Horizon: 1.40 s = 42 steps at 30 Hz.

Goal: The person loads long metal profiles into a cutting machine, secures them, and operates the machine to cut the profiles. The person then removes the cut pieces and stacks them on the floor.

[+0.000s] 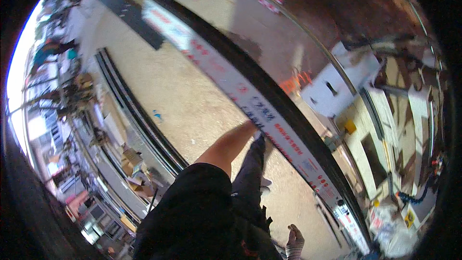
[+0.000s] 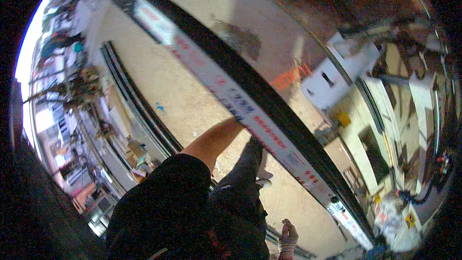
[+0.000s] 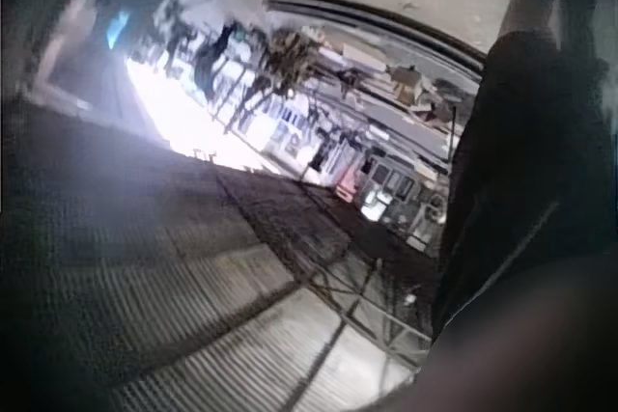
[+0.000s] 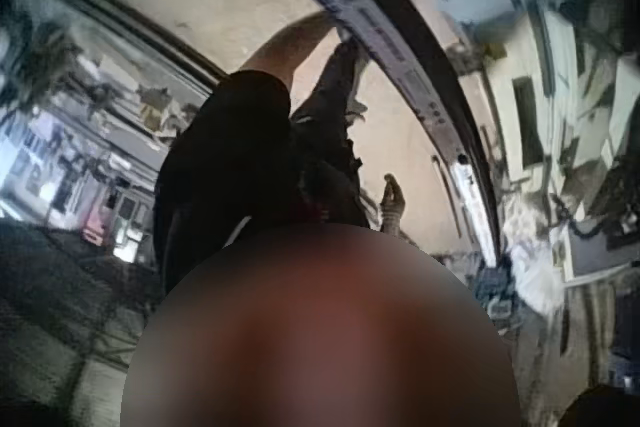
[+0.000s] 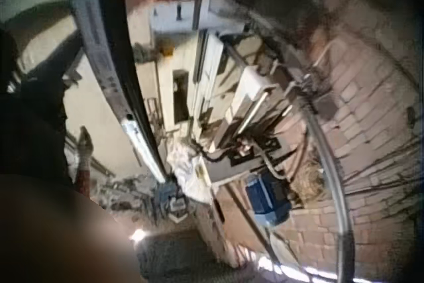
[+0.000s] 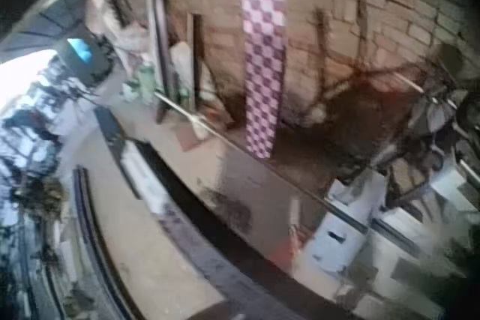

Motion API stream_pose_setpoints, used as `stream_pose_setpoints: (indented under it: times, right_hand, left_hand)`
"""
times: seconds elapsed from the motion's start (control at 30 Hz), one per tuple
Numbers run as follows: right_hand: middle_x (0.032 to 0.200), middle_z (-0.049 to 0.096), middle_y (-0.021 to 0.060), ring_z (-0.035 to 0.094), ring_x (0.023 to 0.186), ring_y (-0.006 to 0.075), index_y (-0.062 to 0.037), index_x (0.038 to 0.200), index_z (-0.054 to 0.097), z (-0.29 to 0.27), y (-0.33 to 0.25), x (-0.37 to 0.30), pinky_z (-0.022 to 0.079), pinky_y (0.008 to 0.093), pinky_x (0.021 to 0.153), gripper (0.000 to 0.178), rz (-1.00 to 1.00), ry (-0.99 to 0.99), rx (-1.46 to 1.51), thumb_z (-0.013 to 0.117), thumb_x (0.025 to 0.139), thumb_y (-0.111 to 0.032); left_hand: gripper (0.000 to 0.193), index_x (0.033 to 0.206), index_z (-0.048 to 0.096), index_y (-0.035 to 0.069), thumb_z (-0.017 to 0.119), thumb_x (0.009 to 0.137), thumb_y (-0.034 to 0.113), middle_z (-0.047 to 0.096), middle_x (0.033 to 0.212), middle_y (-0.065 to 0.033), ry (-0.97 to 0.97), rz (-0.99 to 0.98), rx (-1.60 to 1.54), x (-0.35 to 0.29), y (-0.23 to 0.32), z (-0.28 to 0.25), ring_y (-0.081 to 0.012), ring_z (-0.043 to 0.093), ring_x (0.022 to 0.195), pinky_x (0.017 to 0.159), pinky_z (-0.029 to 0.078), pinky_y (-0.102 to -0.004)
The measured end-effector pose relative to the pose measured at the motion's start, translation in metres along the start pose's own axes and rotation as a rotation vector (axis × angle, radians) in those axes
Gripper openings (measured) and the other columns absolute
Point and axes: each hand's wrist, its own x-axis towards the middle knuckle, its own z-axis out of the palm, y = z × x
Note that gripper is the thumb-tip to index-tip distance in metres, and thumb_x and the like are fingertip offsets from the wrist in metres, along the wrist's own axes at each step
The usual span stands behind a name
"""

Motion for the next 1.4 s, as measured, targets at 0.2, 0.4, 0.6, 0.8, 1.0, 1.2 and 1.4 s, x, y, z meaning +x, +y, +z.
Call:
stream_pose_setpoints:
  times: [0.2,0.4,0.6,0.8,1.0,1.2,1.4]
  right_hand:
    - [0.139,0.056,0.0207,0.055,0.126,0.0287,0.0047,0.148,0.039,0.016,-0.036,0.076,0.041,0.0389,0.108,0.057,-0.263,-0.247,0.172,0.045,0.106,-0.033]
    - [0.143,0.051,0.0228,0.053,0.127,0.0318,0.0027,0.155,0.024,0.033,-0.083,0.079,0.044,0.0401,0.104,0.076,-0.616,-0.394,-0.315,0.062,0.097,-0.028]
    - [0.162,0.019,0.0244,0.022,0.151,0.0349,0.0060,0.156,0.008,0.040,-0.068,0.084,0.026,0.0419,0.120,0.090,-1.008,-0.329,-0.190,0.066,0.094,-0.023]
    - [0.141,0.042,0.0127,0.040,0.129,0.0251,-0.0019,0.148,0.031,-0.011,-0.050,0.037,0.036,0.0385,0.107,0.059,-0.956,-0.258,0.550,0.058,0.099,-0.018]
    - [0.111,0.064,0.0067,0.062,0.097,0.0192,-0.0064,0.143,0.047,-0.058,-0.034,0.043,0.053,0.0342,0.084,0.046,-1.076,0.048,0.474,0.056,0.102,-0.025]
    - [0.102,0.064,0.0065,0.063,0.084,0.0144,-0.0061,0.136,0.047,-0.144,0.101,0.047,0.053,0.0300,0.070,0.038,-0.724,0.548,0.960,0.049,0.105,-0.028]
    - [0.086,0.073,0.0142,0.071,0.084,0.0315,0.0014,0.116,0.061,-0.131,0.158,0.008,0.055,0.0428,0.081,0.052,-0.429,0.241,0.562,0.047,0.103,-0.047]
  left_hand:
    - [0.041,0.117,0.064,0.012,0.069,0.086,0.039,0.063,0.121,-0.0124,-0.364,0.128,0.099,-0.144,-0.036,-0.024,-0.0279,0.062,0.110,0.090,0.050,-0.0392]
    - [0.033,0.110,0.068,0.015,0.075,0.083,0.032,0.071,0.101,-0.0123,-0.281,0.318,-0.086,-0.286,0.063,-0.055,-0.0303,0.069,0.094,0.080,0.053,-0.0416]
    - [0.029,0.106,0.061,0.006,0.066,0.092,0.032,0.068,0.091,-0.0147,-0.258,0.355,-0.087,-0.379,0.212,-0.043,-0.0291,0.069,0.089,0.075,0.052,-0.0437]
    - [0.029,0.114,0.062,0.008,0.064,0.087,0.018,0.068,0.096,-0.0210,-0.123,0.655,-0.173,-0.394,0.300,0.015,-0.0360,0.066,0.089,0.079,0.052,-0.0456]
    - [0.031,0.121,0.061,0.004,0.063,0.094,0.019,0.067,0.112,-0.0175,-0.273,0.820,-0.430,-0.418,0.336,0.022,-0.0319,0.065,0.103,0.091,0.051,-0.0423]
    - [0.040,0.130,0.059,0.005,0.059,0.096,0.026,0.064,0.124,-0.0203,-0.141,0.437,0.235,-0.488,0.285,0.004,-0.0343,0.062,0.116,0.100,0.048,-0.0404]
    - [0.052,0.124,0.063,0.005,0.043,0.099,0.046,0.066,0.123,-0.0226,-0.438,-0.030,0.522,-0.532,0.124,0.018,-0.0382,0.060,0.119,0.102,0.046,-0.0448]
